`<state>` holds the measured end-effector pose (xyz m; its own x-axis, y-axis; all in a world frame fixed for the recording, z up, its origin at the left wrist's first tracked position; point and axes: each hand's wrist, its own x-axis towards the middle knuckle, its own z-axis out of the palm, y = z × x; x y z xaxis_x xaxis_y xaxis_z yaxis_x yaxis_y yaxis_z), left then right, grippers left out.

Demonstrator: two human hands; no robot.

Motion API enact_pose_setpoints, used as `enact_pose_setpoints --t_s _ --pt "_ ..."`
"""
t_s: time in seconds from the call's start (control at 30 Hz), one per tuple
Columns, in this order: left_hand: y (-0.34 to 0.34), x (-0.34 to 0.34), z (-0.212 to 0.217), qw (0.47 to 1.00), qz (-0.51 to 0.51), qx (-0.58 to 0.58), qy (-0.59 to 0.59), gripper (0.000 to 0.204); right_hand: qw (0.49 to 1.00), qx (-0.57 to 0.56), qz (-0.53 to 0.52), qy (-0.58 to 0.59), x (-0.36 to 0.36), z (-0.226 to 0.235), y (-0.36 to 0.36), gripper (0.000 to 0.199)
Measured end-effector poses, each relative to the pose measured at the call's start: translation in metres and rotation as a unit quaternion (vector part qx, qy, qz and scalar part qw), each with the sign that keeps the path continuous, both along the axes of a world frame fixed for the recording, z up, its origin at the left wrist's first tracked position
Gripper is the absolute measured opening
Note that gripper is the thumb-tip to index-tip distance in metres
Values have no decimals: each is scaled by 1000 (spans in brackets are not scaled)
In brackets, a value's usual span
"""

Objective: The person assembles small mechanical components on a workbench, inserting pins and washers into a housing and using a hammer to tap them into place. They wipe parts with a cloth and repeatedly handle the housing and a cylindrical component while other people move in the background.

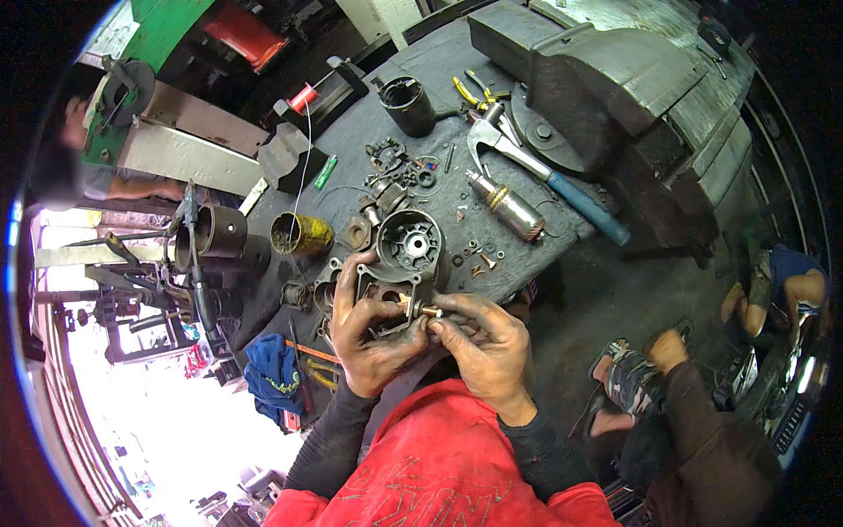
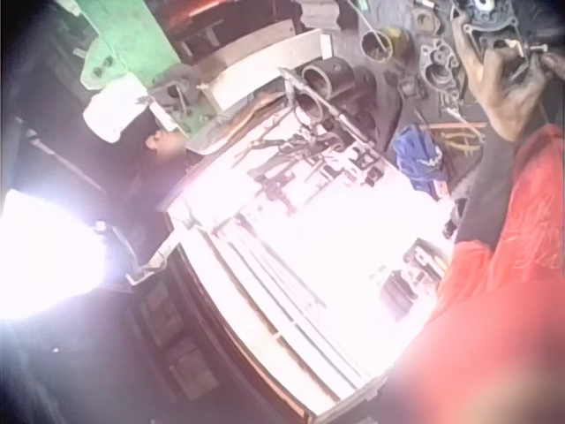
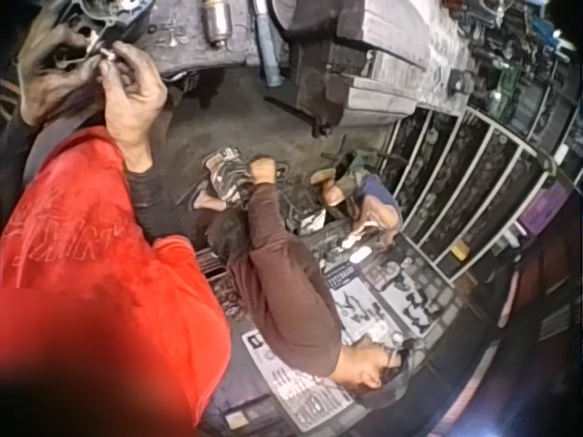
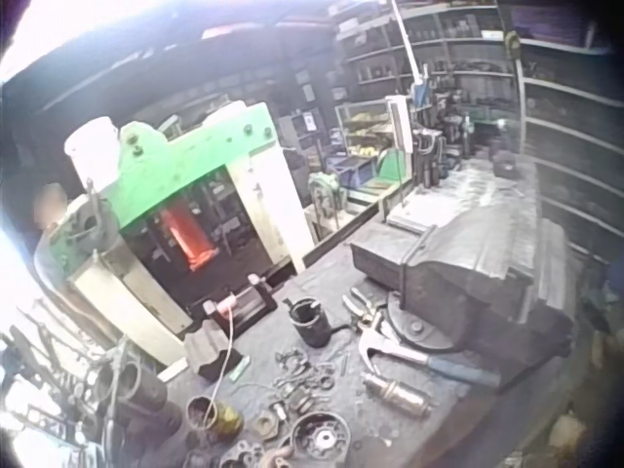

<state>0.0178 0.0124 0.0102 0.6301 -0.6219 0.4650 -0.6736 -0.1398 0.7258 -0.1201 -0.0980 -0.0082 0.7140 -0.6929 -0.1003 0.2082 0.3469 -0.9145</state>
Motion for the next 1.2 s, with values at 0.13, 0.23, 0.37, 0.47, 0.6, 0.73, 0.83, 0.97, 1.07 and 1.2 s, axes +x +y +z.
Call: enact_pose_setpoints --t_s 0.13,0.23,0.37,0.47,0.6,0.73,0.83,0.97,1.07,1.2 --pt "-1 0 1 1000 0 -2 4 35 999 42 20 11 -2 2 -1 36" --pt "0 -1 1 1000 -1 -6 19 35 998 52 23 4 -4 3 -3 32" --pt "0 -1 -1 1000 7 0 6 34 999 31 18 16 -2 3 -5 28" --pt "-1 -1 -2 1000 8 -14 15 36 999 -45 13 -5 0 1 -7 26" --pt "0 -3 -2 999 16 -17 34 38 996 -90 15 -4 0 -1 -11 26" --pt "1 -1 -3 999 6 -17 42 36 993 -113 27 8 -1 -2 -14 28" --pt "2 0 -3 1000 -1 -8 19 38 996 -76 34 12 -2 -1 -15 28" --pt "2 -3 -2 993 0 -32 115 37 999 -21 34 23 -3 3 -14 25" --pt "1 -3 -3 995 -2 -43 95 36 998 -19 47 48 -3 5 -16 21" --pt "1 -1 -3 998 1 -30 54 35 985 -93 85 117 -3 3 -22 23"
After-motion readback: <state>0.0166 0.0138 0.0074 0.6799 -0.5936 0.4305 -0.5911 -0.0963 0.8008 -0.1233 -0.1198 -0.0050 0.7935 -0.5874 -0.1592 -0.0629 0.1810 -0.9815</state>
